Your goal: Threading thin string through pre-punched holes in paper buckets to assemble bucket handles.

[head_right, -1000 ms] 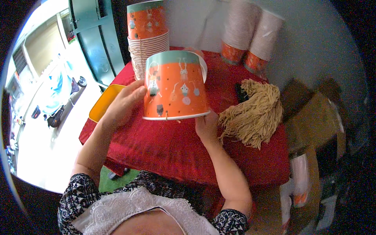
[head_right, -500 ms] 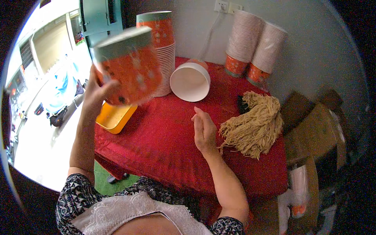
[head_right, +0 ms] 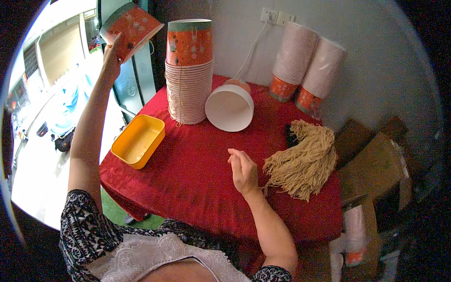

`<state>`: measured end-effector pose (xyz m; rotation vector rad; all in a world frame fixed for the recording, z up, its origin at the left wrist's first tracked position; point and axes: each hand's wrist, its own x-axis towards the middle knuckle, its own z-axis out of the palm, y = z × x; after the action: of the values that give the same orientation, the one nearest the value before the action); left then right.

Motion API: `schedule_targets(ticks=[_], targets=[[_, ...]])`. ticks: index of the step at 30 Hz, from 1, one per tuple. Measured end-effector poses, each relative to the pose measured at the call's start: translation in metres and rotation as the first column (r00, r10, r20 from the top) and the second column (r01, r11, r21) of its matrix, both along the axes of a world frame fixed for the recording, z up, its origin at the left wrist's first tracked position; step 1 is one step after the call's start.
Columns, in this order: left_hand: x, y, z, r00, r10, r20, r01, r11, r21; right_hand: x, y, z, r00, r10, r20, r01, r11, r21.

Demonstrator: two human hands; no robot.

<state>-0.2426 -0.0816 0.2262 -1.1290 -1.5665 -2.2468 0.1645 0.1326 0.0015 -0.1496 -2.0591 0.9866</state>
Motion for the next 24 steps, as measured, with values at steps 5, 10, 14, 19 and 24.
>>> schedule_targets(ticks=[5, 10, 14, 19, 24], targets=[[-0.032, 0.028, 0.013, 0.998, -0.057, -0.017, 0.058, 0.996, 0.062, -0.001, -0.003, 0.001, 0.997, -0.008, 0.071, 0.008, 1.0, -0.004], [-0.039, 0.06, 0.032, 0.987, -0.124, -0.1, 0.127, 0.991, 0.033, 0.003, -0.002, 0.007, 0.975, -0.003, 0.221, 0.002, 1.0, 0.006], [-0.025, 0.085, 0.048, 0.967, -0.166, -0.192, 0.174, 0.984, 0.028, 0.002, 0.001, 0.005, 0.978, 0.022, 0.208, -0.036, 0.997, 0.067], [-0.01, 0.113, 0.052, 0.945, -0.24, -0.223, 0.257, 0.965, 0.048, 0.001, 0.002, 0.003, 0.967, 0.013, 0.254, -0.037, 0.995, 0.092], [-0.006, 0.123, 0.05, 0.897, -0.361, -0.253, 0.357, 0.932, -0.064, 0.002, 0.0, 0.006, 0.97, 0.02, 0.243, -0.039, 0.997, 0.073]])
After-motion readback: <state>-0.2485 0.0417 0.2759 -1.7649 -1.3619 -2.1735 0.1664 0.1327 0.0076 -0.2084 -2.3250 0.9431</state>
